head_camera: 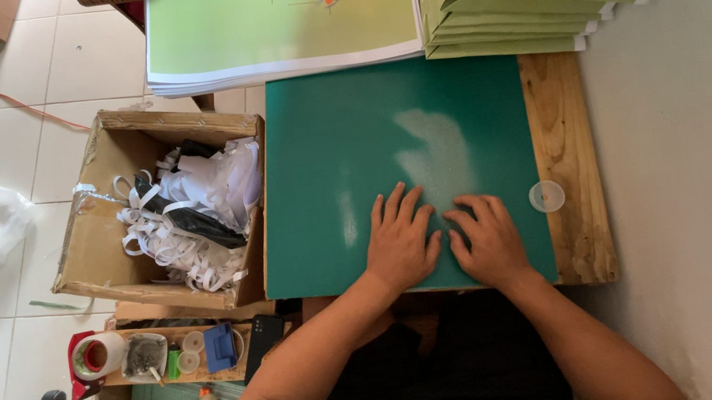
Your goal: The person folds paper sheets into bags by pressing and creasing the sides, edges, and bottom flaps by hand.
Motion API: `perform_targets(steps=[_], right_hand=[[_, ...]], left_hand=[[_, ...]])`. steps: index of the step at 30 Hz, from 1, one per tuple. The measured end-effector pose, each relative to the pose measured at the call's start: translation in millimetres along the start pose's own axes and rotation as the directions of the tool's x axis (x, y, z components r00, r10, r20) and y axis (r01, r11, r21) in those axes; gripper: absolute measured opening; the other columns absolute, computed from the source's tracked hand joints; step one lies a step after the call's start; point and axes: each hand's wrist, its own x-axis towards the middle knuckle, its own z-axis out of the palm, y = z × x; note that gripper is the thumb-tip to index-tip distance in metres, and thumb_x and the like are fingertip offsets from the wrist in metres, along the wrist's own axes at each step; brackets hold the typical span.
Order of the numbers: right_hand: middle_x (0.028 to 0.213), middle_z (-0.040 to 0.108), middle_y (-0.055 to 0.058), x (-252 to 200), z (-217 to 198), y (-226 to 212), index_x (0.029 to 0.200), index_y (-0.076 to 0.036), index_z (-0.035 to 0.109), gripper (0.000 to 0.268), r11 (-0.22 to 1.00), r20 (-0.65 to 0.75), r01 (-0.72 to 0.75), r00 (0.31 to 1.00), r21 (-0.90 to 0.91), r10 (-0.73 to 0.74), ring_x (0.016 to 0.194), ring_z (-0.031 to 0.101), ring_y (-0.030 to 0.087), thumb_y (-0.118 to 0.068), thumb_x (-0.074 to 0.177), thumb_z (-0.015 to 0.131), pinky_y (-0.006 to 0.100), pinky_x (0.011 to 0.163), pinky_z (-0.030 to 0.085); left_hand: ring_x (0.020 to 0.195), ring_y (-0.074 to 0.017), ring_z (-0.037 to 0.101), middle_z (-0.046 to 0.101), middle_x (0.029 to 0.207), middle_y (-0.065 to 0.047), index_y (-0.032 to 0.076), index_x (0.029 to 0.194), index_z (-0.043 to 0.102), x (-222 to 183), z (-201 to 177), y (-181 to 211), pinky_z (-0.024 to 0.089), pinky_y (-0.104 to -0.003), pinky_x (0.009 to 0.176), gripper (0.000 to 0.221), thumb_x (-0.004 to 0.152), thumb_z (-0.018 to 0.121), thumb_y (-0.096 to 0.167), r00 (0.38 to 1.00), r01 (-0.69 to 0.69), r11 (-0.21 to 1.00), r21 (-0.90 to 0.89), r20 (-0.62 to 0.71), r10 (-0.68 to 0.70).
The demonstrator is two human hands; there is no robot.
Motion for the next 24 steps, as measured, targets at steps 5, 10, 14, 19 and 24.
perform_targets(steps=[5,10,14,19,24], right_hand=[[0.124,0.062,0.014,-0.4,1.9,5.6,0.108,-0.005,0.072,0.027,0.999,-0.025,0.01,1.0,0.052,-0.009,0.117,0.056,0.036,-0.009,0.081,0.072,0.045,0.099,0.049],[0.122,0.063,0.012,0.2,0.7,8.8,0.107,-0.006,0.072,0.025,0.989,-0.022,-0.048,0.998,0.14,0.051,0.116,0.056,0.034,-0.009,0.082,0.071,0.044,0.098,0.049],[0.122,0.064,0.012,-2.1,1.6,12.3,0.107,-0.006,0.072,0.026,0.988,-0.053,-0.036,0.998,0.148,0.045,0.116,0.057,0.035,-0.009,0.081,0.071,0.044,0.099,0.049],[0.121,0.064,0.011,-1.3,1.7,10.6,0.108,-0.007,0.073,0.025,0.982,-0.013,-0.08,0.996,0.169,0.084,0.116,0.058,0.033,-0.009,0.083,0.07,0.043,0.098,0.05],[0.123,0.062,0.014,-0.3,2.9,7.9,0.107,-0.006,0.073,0.027,0.999,-0.021,0.004,1.0,0.054,-0.003,0.117,0.056,0.035,-0.009,0.08,0.072,0.045,0.099,0.05]], left_hand=[[0.144,-0.0438,0.039,0.052,0.146,-0.022,0.004,0.121,0.065,-0.3,-0.1,0.2,0.027,-0.064,0.118,0.041,0.088,0.067,0.028,1.0,0.005,1.0,0.005,0.003,-0.005],[0.144,-0.0438,0.039,0.052,0.145,-0.022,0.004,0.122,0.065,0.3,-0.2,2.2,0.027,-0.065,0.117,0.042,0.088,0.068,0.027,1.0,0.007,1.0,0.031,0.001,-0.007],[0.144,-0.0436,0.039,0.052,0.146,-0.021,0.004,0.122,0.065,-1.6,1.9,2.2,0.027,-0.064,0.118,0.042,0.088,0.068,0.028,1.0,0.008,1.0,0.017,-0.003,-0.008],[0.144,-0.0445,0.039,0.051,0.146,-0.023,0.004,0.123,0.065,-0.2,1.1,1.0,0.027,-0.065,0.117,0.042,0.089,0.067,0.028,1.0,0.004,1.0,0.029,0.014,-0.005],[0.144,-0.0443,0.038,0.051,0.146,-0.022,0.004,0.123,0.065,0.9,2.8,-0.3,0.027,-0.066,0.117,0.042,0.089,0.067,0.028,1.0,0.004,0.999,0.035,0.02,-0.005]])
